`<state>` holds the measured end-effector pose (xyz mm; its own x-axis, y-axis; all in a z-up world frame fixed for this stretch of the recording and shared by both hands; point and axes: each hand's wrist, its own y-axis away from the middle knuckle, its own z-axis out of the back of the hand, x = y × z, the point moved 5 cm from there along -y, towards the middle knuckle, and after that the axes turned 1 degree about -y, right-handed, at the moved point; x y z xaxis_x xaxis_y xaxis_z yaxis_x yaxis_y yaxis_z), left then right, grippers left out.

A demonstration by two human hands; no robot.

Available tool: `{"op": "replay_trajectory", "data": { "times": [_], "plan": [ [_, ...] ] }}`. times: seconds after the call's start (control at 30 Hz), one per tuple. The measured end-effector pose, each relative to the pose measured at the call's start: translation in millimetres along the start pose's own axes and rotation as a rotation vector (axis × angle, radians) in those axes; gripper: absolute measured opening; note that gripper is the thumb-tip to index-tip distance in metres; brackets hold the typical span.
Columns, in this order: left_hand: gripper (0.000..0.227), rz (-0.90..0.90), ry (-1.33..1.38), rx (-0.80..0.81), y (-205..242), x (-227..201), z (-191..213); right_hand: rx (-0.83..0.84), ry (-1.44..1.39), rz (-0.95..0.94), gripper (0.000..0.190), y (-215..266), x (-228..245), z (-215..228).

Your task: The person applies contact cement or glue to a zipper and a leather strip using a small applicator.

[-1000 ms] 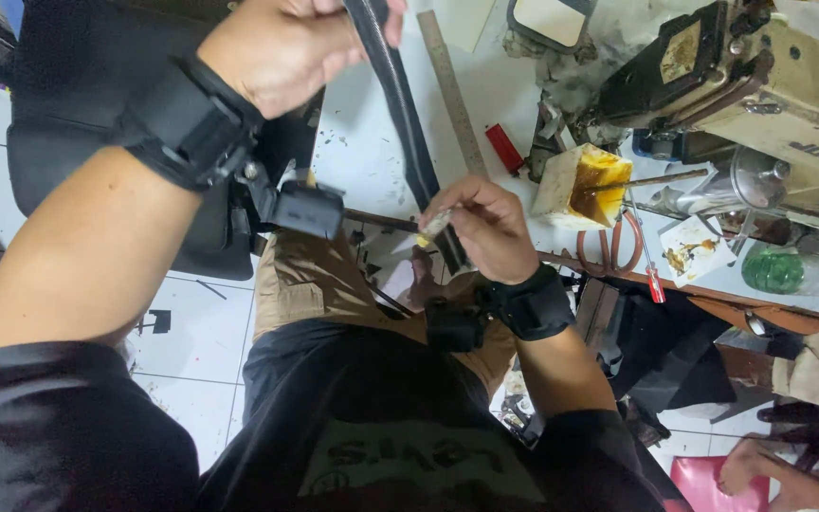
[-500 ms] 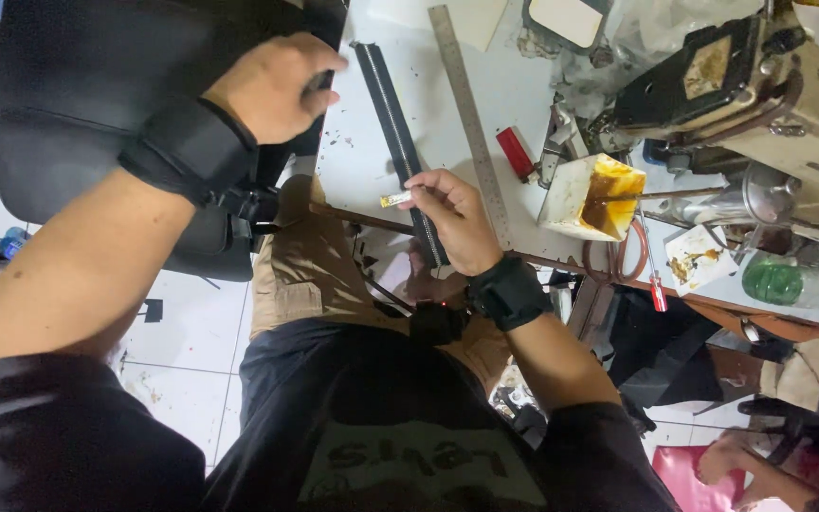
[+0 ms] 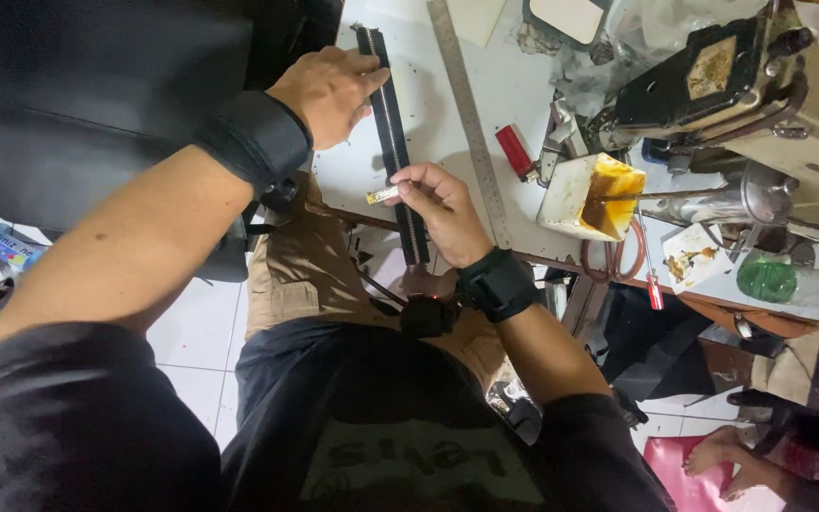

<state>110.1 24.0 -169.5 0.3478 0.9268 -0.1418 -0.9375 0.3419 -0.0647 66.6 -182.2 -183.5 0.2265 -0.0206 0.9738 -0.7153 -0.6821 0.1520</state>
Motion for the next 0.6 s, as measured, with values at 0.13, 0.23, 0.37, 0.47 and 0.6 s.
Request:
{"op": "replay_trajectory", "data": {
  "times": [0.13,0.23,0.37,0.47,0.6],
  "plan": [
    [0.050,0.062,-0.105,0.047,2.9,3.3,-10.1,0.032,0.030,-0.003,0.015,13.2,-0.8,4.8],
    [0.049,0.028,-0.149,-0.031,2.8,7.5,-15.8,0.072,0.129,-0.042,0.014,33.0,-0.1,13.2],
    [0.051,0.092,-0.079,0.002,0.9,8.8,-17.7,0.083,0.445,-0.089,0.015,61.7,26.4,23.1],
    [0.057,0.112,0.081,0.003,6.3,10.3,-11.4,0.011,0.360,0.063,0.017,88.8,40.0,49.7],
    [0.064,0.038,0.057,0.050,-0.3,12.8,-23.0,-0.312,0.682,0.184,0.018,136.8,100.7,95.2]
  ]
}}
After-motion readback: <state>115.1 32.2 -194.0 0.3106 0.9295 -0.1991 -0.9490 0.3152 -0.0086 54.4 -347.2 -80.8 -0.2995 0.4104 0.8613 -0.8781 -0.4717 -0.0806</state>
